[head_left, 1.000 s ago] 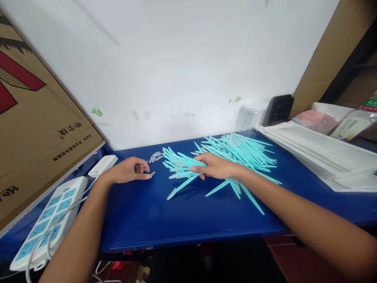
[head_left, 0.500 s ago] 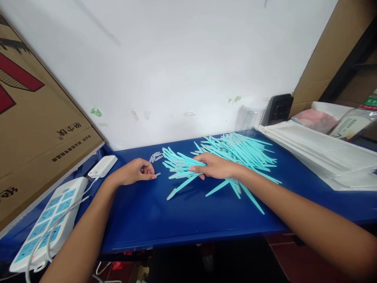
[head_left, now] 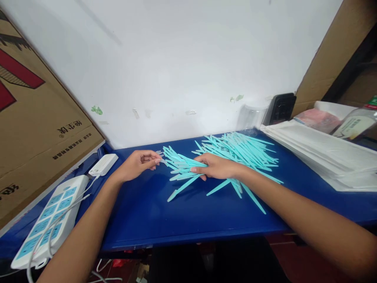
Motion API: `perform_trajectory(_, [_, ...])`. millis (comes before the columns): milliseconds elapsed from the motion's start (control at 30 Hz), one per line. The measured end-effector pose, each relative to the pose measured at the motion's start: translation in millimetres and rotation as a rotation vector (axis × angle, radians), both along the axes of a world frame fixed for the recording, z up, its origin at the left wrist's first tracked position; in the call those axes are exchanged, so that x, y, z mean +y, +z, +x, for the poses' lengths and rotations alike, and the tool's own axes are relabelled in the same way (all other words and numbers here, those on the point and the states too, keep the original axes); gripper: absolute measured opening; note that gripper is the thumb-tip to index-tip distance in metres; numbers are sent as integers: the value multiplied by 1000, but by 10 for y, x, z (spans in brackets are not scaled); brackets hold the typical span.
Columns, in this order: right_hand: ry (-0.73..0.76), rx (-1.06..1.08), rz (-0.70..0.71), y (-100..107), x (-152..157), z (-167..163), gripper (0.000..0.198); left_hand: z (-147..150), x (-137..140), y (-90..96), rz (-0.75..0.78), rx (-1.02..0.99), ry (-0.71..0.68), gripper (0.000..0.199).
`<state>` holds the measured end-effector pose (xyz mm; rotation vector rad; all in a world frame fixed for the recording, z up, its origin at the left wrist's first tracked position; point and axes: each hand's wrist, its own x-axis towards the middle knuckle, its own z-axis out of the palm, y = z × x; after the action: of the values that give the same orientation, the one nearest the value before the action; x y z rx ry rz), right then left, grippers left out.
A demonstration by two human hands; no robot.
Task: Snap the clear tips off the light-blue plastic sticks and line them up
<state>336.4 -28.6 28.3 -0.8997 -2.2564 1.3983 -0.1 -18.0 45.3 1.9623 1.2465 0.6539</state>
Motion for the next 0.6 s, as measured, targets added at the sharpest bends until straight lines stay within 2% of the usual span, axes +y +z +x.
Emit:
perform_trajectory(200, [41,-8,-27,-20,10,22,43,94,-39,-5,47,-119,93,39])
perform_trajectory(367, [68,-8,-63,-15,3,1,43,183,-97,39,57,-147,99,37])
perform_trajectory(600, [87,-21,-37,-23,-10,-24,46,240,-128,22,50,-176,88,36])
